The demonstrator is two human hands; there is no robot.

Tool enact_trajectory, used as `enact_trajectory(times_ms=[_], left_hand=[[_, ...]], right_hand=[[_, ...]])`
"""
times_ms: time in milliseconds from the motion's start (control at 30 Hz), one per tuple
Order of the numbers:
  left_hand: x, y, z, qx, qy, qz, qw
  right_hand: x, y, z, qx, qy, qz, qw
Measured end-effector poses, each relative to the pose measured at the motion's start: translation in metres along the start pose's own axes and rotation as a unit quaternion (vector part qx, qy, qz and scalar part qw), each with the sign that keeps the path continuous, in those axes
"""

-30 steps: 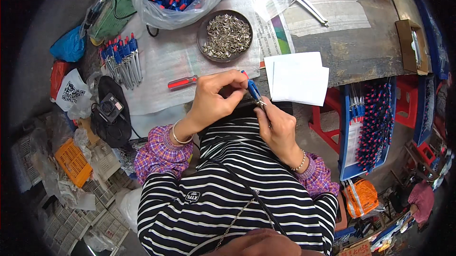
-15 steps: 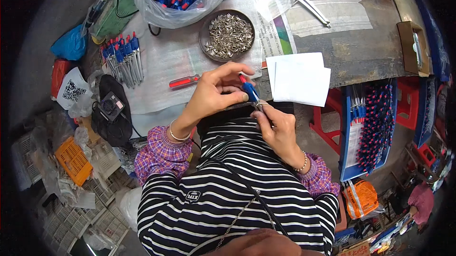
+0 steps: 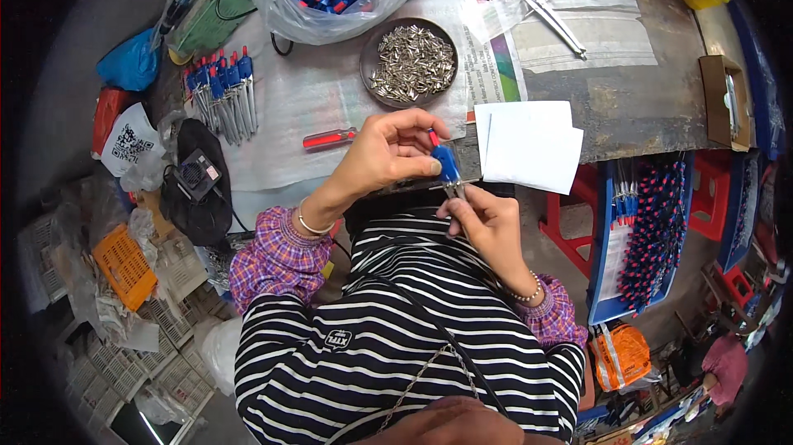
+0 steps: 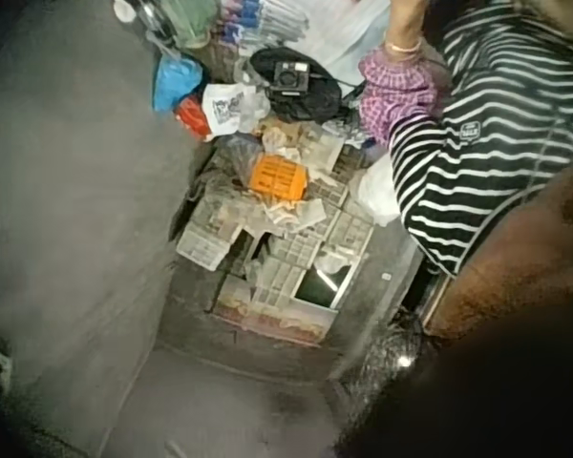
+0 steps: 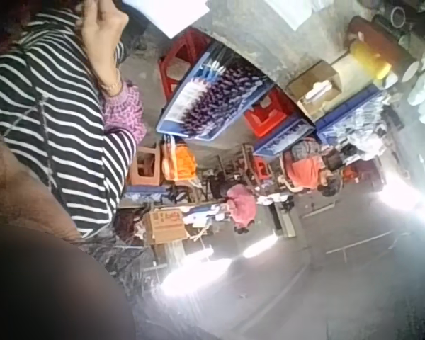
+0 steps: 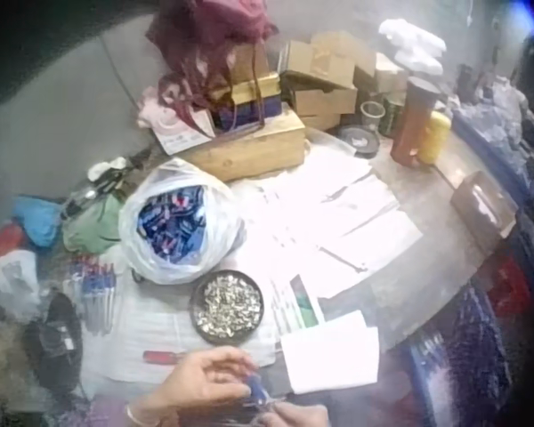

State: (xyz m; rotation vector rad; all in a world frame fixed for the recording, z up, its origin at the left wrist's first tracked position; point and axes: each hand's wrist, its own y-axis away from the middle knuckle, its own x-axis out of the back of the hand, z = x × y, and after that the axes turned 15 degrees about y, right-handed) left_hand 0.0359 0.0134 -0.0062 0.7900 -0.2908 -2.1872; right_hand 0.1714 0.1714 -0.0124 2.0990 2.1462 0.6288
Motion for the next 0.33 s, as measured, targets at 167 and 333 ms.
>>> enact_trajectory(times_ms=[167,333], left_hand=[[0.012,-0.005,0.023,-0.145,-0.268,0.012,0.952],[0.046,-0.030,0.037,-0.262,-0.556,0.133,0.778]], right_hand=[[0.002,-0.004,0.002,-0.105,-0.274,-0.055,0.955],[0.003,-0.005,0.012,-0.086,-0.248,-0.057,0.963]])
